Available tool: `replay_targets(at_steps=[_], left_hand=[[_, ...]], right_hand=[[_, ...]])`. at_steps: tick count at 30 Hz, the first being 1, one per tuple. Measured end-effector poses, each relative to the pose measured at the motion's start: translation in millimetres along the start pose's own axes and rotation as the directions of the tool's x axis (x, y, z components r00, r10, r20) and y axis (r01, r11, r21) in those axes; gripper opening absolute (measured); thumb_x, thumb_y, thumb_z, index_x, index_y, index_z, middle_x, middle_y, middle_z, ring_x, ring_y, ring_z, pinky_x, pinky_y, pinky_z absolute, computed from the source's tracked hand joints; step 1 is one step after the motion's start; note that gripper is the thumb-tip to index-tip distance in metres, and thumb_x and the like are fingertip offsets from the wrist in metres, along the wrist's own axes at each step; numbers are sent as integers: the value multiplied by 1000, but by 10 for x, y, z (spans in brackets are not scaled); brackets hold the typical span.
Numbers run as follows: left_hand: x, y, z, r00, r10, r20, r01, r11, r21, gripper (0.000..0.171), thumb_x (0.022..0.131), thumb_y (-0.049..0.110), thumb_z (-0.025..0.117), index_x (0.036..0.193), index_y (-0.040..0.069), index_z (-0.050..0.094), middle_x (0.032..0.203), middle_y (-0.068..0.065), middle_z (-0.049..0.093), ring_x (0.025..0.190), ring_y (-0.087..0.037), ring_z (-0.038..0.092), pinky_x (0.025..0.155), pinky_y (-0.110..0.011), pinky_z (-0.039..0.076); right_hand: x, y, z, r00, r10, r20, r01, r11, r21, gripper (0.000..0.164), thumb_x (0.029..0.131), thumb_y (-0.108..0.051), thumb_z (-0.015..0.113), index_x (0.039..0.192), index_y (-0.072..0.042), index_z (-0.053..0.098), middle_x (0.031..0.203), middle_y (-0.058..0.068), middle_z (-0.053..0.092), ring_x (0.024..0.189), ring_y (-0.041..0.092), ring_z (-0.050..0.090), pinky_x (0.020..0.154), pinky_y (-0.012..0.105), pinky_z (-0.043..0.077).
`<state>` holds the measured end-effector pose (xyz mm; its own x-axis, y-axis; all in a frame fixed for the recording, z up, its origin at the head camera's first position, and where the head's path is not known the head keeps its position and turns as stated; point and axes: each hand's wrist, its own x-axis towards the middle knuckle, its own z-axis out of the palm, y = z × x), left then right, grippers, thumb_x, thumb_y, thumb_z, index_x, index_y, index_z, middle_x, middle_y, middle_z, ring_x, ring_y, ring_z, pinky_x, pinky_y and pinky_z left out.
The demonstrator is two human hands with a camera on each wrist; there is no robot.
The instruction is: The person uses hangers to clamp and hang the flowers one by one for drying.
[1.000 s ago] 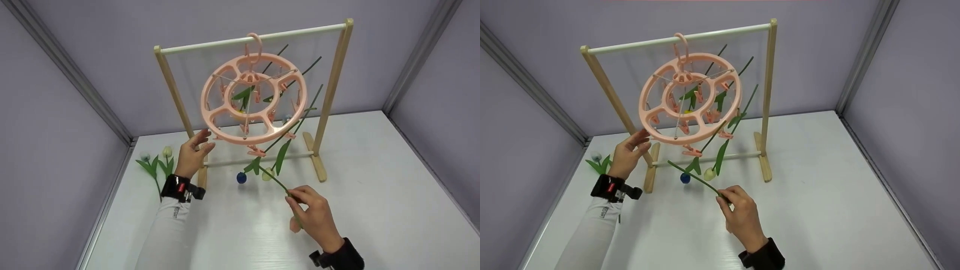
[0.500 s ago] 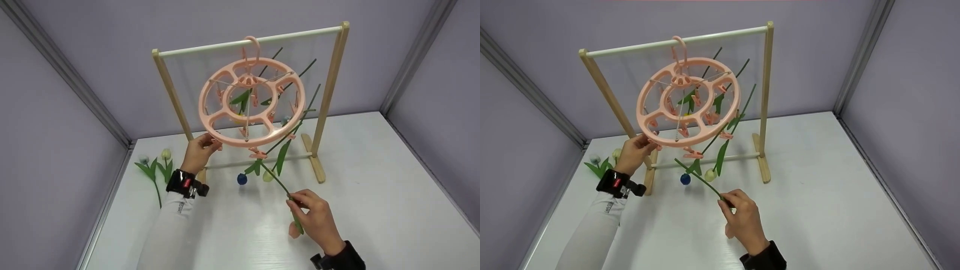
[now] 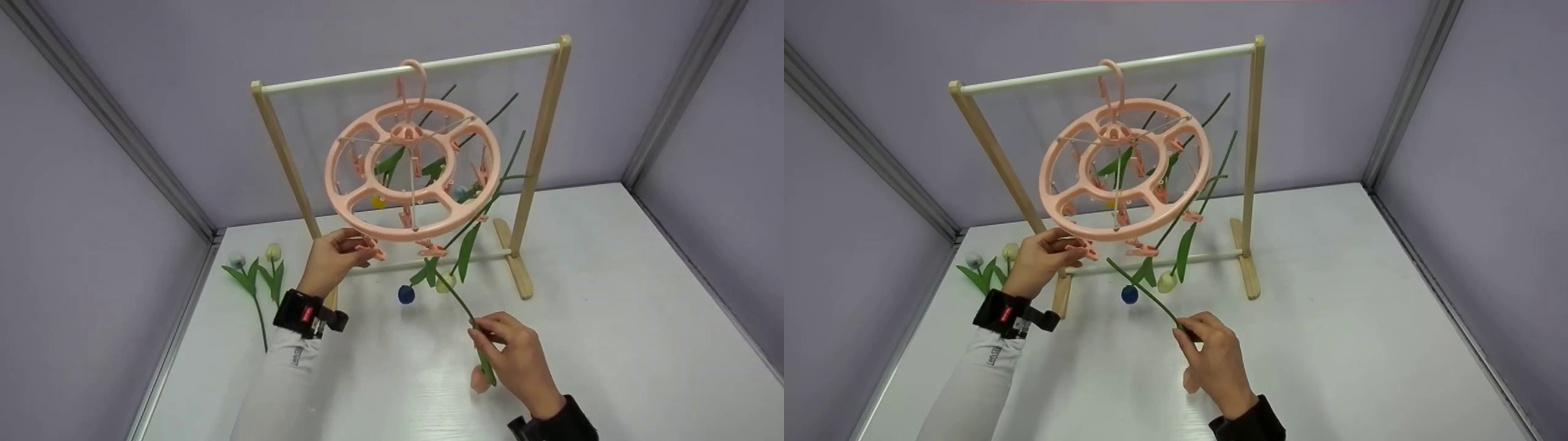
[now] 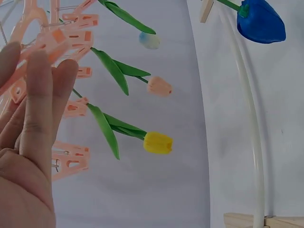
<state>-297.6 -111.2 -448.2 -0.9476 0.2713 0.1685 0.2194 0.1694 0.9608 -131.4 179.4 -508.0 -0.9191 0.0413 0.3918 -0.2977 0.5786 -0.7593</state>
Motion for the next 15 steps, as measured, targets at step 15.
replay_targets(at_steps=[15], left_hand=[[-266,239,311,989,121,83,-130,984,120,28,83,32,75,110,26,71,98,-1,75,84,-15,71,74,-25,59]], right_hand=[[8,-64,-4,999,38,39,-39,999,23,13,84,-13,74,97,-15,76,88,-15,65,74,-5,63,66,16,55]])
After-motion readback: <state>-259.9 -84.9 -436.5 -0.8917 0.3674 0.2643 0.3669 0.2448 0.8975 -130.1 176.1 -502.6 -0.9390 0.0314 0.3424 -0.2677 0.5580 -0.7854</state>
